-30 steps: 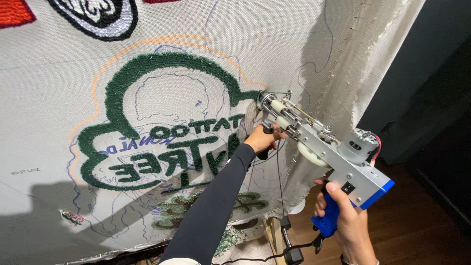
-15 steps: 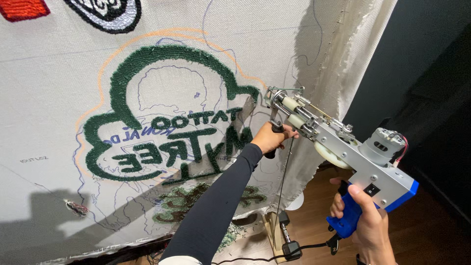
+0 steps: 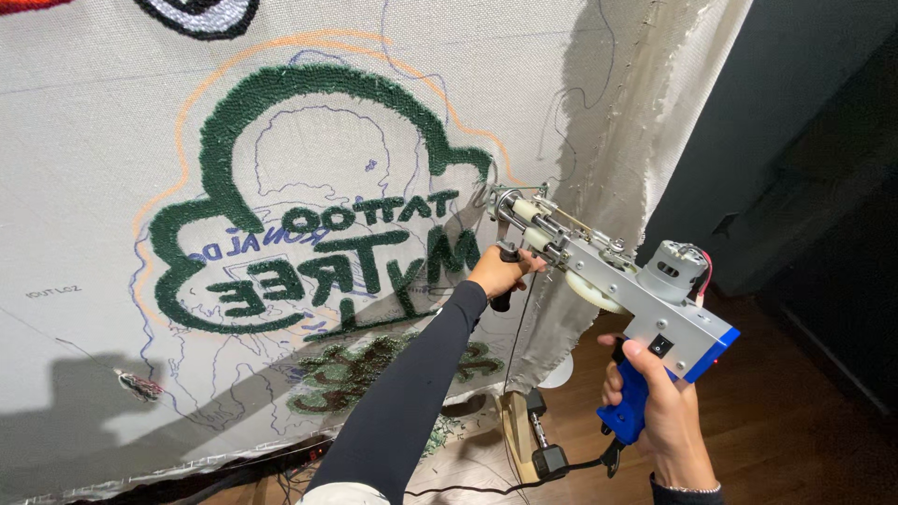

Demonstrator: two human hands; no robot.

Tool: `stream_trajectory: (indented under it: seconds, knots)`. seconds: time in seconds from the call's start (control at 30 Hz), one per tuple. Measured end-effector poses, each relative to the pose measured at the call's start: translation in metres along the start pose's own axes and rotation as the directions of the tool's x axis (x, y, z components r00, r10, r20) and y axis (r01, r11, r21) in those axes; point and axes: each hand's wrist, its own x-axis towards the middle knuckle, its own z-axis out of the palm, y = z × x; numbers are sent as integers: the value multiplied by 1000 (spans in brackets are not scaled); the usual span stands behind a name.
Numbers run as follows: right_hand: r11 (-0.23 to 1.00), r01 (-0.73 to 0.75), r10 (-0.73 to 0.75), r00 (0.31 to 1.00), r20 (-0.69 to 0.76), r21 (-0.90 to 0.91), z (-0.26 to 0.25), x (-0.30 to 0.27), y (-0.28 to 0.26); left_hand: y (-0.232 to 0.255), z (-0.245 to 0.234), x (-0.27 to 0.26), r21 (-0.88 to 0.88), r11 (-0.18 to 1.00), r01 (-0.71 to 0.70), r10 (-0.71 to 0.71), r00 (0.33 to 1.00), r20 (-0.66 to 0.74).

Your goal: The person uses a tufting gun to insert green yarn into a stretched canvas, following a traced outline. They guide the machine with both hands, occasionally stopping to pull loose yarn strands from the fabric by hand.

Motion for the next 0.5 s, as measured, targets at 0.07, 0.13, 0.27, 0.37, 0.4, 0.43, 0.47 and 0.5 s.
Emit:
stream_trajectory:
  seconds: [0.07, 0.13, 0.27, 0.37, 0.4, 0.43, 0.47, 0.5]
  knots:
    - [1000, 8, -8, 1000, 1, -6, 3, 2, -1, 5, -1, -2, 6, 1000, 1, -1, 1000, -6]
    - [1000, 15, -15, 1000, 0, -12, 5, 3, -1, 8, -2, -4, 13, 1000, 4, -4, 1000, -10]
    - [1000, 11, -11, 1000, -2, -6, 5, 7, 3, 8, -3, -3, 29, 999, 31, -30, 999, -22]
    - [1000, -9, 9, 1000, 0, -18, -2, 10, 8, 0, -4, -5, -23, 999, 24, -24, 1000, -4]
    - [999, -22, 22, 1000, 1, -34, -5, 11, 12, -4, -4, -7, -57, 998, 17, -16, 1000, 13]
    - [999, -23, 23, 1000, 1, -34, -7, 12, 17, -7, -4, -9, -57, 998, 18, -17, 1000, 12]
    - [999, -36, 36, 999, 1, -35, -9, 12, 21, -10, -6, -12, -99, 995, 18, -16, 1000, 19]
    - [998, -49, 49, 999, -1, -35, -12, 12, 26, -11, -7, -16, -142, 990, 20, -16, 999, 28]
